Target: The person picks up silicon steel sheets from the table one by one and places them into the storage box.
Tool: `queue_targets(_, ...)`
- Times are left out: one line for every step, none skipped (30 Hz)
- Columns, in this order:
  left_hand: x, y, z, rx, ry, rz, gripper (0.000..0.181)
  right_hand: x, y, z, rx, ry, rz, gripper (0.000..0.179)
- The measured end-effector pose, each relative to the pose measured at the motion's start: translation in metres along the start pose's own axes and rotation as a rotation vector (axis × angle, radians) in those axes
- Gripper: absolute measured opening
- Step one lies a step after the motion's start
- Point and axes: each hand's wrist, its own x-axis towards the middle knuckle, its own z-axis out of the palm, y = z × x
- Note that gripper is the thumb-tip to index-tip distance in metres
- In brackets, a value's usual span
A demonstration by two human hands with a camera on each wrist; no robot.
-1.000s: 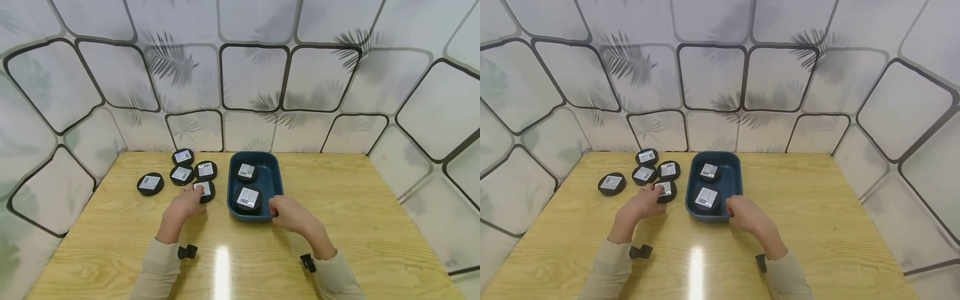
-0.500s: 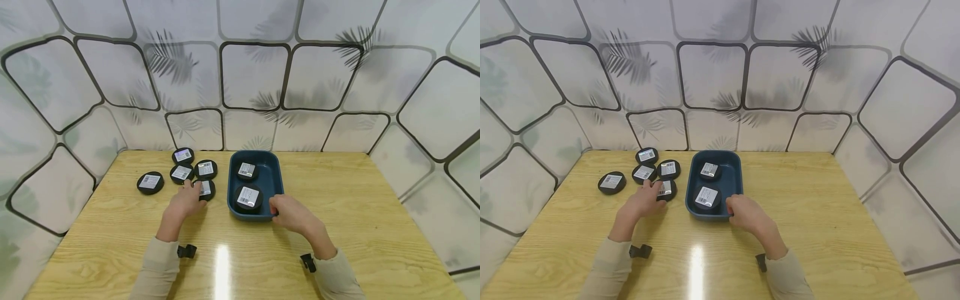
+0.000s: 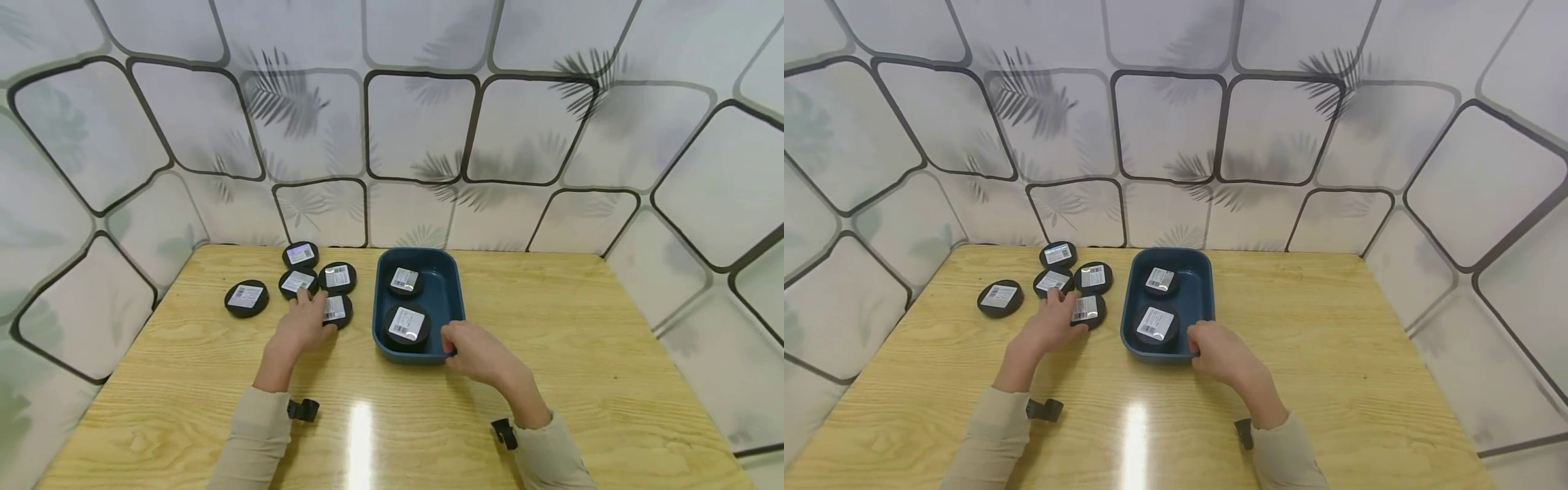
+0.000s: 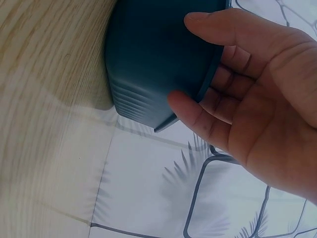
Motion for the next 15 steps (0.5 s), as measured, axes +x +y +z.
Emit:
queue_targets(0.0002, -0.0006, -0.0001, -0.002, 0.003, 0.003, 0.072, -0.0002, -0.0001, -0.0001, 0.001, 0.0, 0.0, 0.022)
queue_targets(0.0002, -0.0008, -0.0002, -0.003, 0.006, 0.008, 0.074, -0.0003, -0.0002, -0.0002, 0.003, -0.001, -0.002, 0.022)
queue_targets(0.0001, -0.0008, -0.0005, -0.003, 0.001, 0.009, 0.076, -0.0003, -0.0001, -0.0001, 0.003, -0.001, -0.004, 0.022)
queue_targets(0.0003, -0.0009, -0.0005, -0.002, -0.005, 0.01, 0.077, -0.0005, -0.0001, -0.0003, 0.003, -0.001, -0.007, 0.022)
queue_targets(0.0, -0.0004, -0.0008, -0.003, -0.014, 0.009, 0.078, -0.0005, -0.0002, -0.0005, 0.005, -0.001, -0.012, 0.022)
queue_targets(-0.0002, 0.0002, -0.001, -0.002, -0.023, 0.007, 0.079, -0.0006, -0.0004, -0.001, 0.006, -0.003, -0.014, 0.022)
queue_targets(-0.0003, 0.0009, -0.001, -0.001, -0.031, 0.005, 0.08, -0.0006, -0.0005, -0.0015, 0.007, -0.004, -0.017, 0.022)
queue_targets(-0.0001, 0.0016, -0.001, -0.002, -0.035, 0.001, 0.08, -0.0007, -0.0006, -0.0019, 0.009, -0.005, -0.02, 0.022)
queue_targets(0.0003, 0.0026, -0.0008, -0.003, -0.039, -0.003, 0.081, -0.0008, -0.0005, -0.0022, 0.01, -0.006, -0.021, 0.022)
queue_targets(0.0009, 0.0033, -0.0004, -0.004, -0.038, -0.005, 0.081, -0.001, -0.0004, -0.0025, 0.01, -0.008, -0.022, 0.022)
queue_targets(0.0014, 0.0041, 0.0001, -0.004, -0.037, -0.008, 0.081, -0.0011, -0.0003, -0.0026, 0.01, -0.01, -0.023, 0.022)
queue_targets(0.0021, 0.0044, 0.0008, 0.0, -0.034, -0.009, 0.081, -0.0013, -0.0003, -0.0028, 0.01, -0.011, -0.023, 0.022)
queue_targets(0.0026, 0.0048, 0.0016, 0.003, -0.03, -0.011, 0.081, -0.0016, 0.0, -0.0027, 0.009, -0.011, -0.027, 0.021)
queue_targets(0.0031, 0.0051, 0.0025, 0.004, -0.026, -0.013, 0.08, -0.0017, 0.0002, -0.0024, 0.009, -0.011, -0.027, 0.021)
queue_targets(0.0035, 0.0053, 0.0033, 0.007, -0.022, -0.016, 0.08, -0.0019, 0.0003, -0.0022, 0.008, -0.014, -0.027, 0.021)
